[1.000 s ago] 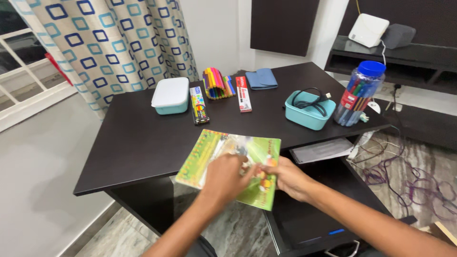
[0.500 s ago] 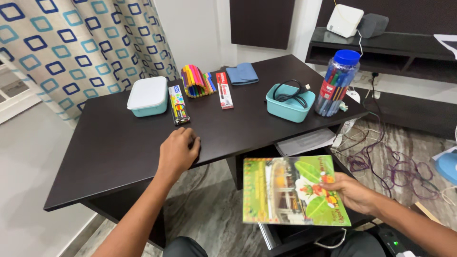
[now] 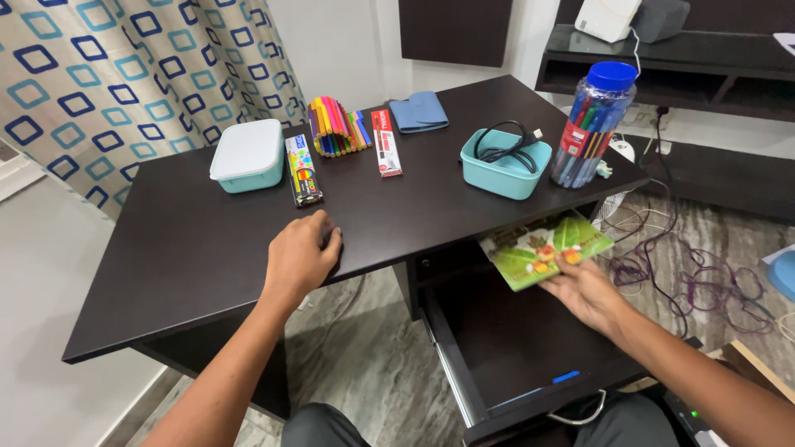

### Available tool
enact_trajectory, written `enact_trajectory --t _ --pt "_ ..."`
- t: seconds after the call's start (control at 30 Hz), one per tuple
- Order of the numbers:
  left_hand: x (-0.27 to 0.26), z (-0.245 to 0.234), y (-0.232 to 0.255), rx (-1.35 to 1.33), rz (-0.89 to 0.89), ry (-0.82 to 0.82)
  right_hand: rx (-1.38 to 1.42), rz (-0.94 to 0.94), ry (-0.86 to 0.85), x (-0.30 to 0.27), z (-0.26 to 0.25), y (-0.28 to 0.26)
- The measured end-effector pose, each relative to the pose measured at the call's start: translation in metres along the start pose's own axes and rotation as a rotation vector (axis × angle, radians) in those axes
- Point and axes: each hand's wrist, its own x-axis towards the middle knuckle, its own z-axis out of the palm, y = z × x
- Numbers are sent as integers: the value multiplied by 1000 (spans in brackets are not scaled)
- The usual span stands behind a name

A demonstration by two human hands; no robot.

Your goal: The person organizes stationery items on a desk by placing them into a drawer. They handle a notebook, a book, colored markers, a plastic container, a pen, a pencil box, a small container with cables, a blue pouch, and a jar of pens, placing each into the drawer.

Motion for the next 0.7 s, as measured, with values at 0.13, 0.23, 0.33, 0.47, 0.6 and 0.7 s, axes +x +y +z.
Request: enact_trajectory --t 0.13,0.23,0.33,0.47,0.6,0.7 --pt "1 -1 1 -14 -16 -11 55 -49 -120 47 0 7" --pt "1 0 0 -17 19 27 16 -109 -25 87 -13 15" --pt "1 1 0 -23 19 36 -117 -177 172 114 -28 24" --pt "2 -1 1 -26 -23 -4 -239 -224 404 125 -40 32" --pt "1 1 -2 -35 6 21 -368 -216 567 122 -42 33" --pt "1 3 -5 -38 32 34 -710 -185 650 102 -25 32"
